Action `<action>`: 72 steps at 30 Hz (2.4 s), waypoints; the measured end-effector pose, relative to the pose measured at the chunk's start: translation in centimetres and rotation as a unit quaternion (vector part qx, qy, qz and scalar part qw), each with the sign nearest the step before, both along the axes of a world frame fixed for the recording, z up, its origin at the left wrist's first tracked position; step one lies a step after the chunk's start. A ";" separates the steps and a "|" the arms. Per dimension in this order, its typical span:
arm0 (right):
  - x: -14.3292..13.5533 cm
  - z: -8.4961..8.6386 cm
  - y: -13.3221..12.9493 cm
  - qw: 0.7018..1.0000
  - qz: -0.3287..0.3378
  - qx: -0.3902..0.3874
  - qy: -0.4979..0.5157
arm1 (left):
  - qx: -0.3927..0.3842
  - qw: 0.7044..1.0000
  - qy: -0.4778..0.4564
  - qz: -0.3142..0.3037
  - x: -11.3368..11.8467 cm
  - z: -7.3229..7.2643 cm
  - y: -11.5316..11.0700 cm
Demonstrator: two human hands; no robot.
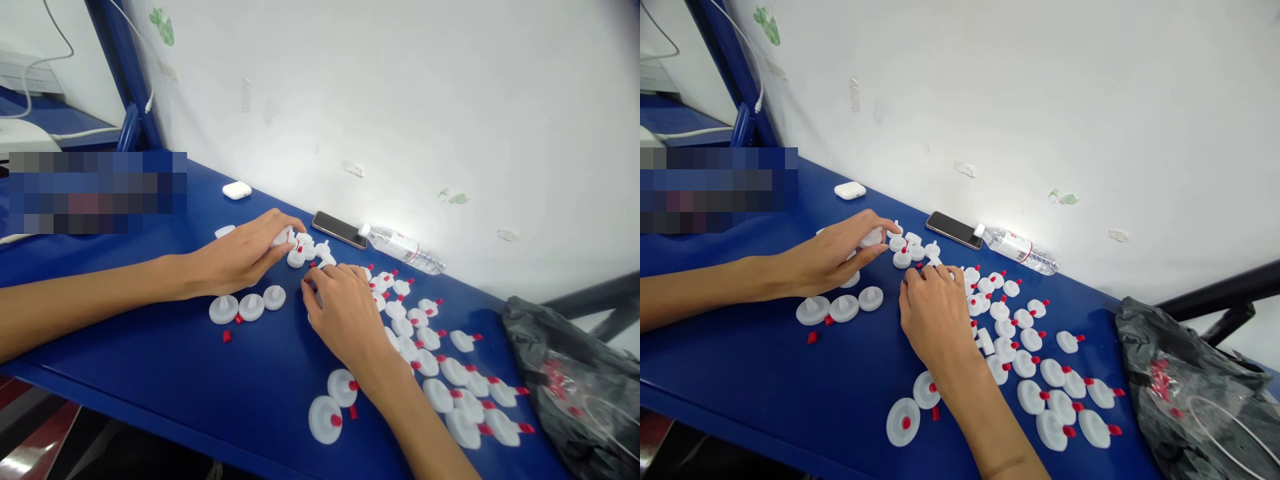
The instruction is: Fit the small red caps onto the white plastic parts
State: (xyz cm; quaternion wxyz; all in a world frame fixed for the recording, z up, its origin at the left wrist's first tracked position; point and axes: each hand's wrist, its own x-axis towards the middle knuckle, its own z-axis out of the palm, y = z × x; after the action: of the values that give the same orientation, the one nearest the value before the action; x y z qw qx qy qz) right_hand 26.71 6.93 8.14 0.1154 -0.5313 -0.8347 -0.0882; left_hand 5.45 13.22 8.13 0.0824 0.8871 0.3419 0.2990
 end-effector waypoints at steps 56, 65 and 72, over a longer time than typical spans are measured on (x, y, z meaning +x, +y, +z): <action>-0.1 0.0 -0.1 0.999 0.021 -0.019 -0.023 | 0.083 0.996 -0.002 -0.018 -0.2 0.2 -0.3; 0.0 0.1 -0.2 0.999 0.022 -0.024 -0.019 | 0.052 0.998 0.017 0.002 -0.1 -0.1 -0.3; 0.0 0.0 -0.2 0.999 0.027 -0.023 -0.017 | 0.035 0.999 0.027 0.012 0.1 0.0 -0.4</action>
State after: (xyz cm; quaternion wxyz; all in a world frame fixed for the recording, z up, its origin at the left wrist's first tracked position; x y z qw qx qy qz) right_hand 26.70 6.73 8.15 0.0912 -0.5094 -0.8524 -0.0751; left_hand 5.51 12.82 8.10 0.0382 0.8932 0.3437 0.2875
